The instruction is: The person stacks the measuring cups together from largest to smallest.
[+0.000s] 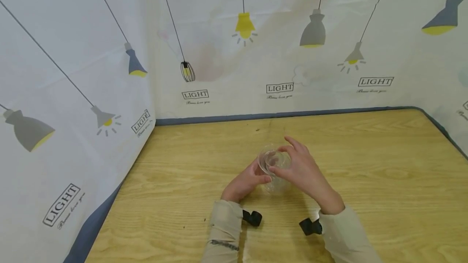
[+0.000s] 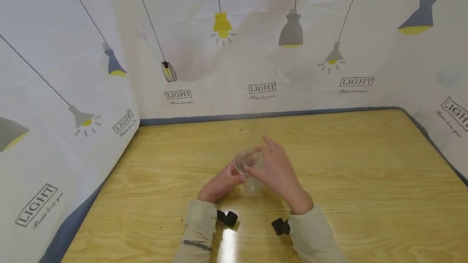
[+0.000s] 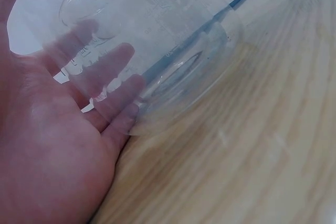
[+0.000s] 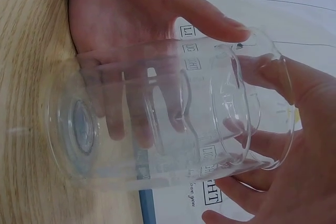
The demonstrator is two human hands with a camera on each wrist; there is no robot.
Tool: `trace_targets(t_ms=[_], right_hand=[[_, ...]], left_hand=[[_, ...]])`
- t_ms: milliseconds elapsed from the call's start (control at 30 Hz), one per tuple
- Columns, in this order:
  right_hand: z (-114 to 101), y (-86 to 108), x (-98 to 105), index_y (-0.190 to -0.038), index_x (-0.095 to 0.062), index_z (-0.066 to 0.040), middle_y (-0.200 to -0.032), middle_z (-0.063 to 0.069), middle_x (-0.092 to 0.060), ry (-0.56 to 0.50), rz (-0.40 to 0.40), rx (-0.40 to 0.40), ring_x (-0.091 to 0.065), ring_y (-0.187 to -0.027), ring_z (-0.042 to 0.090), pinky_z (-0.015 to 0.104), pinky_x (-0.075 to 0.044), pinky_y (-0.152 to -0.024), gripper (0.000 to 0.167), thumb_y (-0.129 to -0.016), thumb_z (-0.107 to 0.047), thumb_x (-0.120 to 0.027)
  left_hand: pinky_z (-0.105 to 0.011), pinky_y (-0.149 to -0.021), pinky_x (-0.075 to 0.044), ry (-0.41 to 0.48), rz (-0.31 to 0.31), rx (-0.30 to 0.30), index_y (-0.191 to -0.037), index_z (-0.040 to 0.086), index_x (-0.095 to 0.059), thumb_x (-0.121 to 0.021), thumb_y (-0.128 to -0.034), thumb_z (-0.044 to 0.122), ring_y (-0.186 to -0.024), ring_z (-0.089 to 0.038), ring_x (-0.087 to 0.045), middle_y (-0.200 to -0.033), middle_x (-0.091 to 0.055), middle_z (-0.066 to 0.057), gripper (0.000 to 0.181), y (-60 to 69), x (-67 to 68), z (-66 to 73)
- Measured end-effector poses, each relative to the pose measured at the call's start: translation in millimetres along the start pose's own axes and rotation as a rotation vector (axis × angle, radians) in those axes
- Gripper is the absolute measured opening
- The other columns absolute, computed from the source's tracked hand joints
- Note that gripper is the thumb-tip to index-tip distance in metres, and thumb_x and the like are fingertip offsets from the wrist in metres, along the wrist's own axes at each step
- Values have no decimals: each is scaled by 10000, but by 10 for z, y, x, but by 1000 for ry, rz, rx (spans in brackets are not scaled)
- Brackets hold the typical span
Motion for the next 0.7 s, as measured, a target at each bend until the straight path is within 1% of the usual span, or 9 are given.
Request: trace_targets(t_ms=[300, 467, 600, 700], right_hand=[[5, 6, -16, -1131, -557, -12, -1405, 145, -288, -10, -22, -56, -254, -1255, 351, 544, -284, -940, 600, -719, -423, -703], [18, -10, -47, -1129, -560, -9, -1386, 164, -313, 1, -34, -79, -279, -1237, 358, 540, -297, -933, 606, -720, -435, -697], [20, -7, -44, -1113, -570, -11, -1369, 173, -338, 24, -38, -85, -302, -1220, 367, 546, -309, -920, 596, -717, -437, -697], [19, -3, -18, -1113, -572, -8, -1361, 179, -346, 52, -39, -86, -314, -1209, 375, 548, -322, -907, 590, -722, -433, -693]], left_hand=[[-337, -1011, -263, -4, 0, -1, -1425, 276, -163, -636, -833, 243, -1304, -156, -234, -1447, -216, 40, 759, 3, 19, -7], [-330, -1021, -242, -14, 10, 6, -1421, 277, -172, -621, -844, 180, -1313, -174, -215, -1444, -221, 52, 738, 12, 53, -20], [-326, -1031, -216, -14, -12, 0, -1422, 274, -171, -598, -851, 117, -1316, -164, -206, -1443, -219, 65, 730, 3, 29, -18], [-332, -1023, -233, -13, -18, -7, -1421, 274, -179, -601, -853, 145, -1310, -160, -222, -1443, -225, 55, 719, -17, 2, 7]])
Point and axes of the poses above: each hand's wrist, its own y-axis away from the middle knuckle, its own x-axis out of the back of the hand, z = x × y, the point moved 9 cm from there along -y, towards the middle knuckle
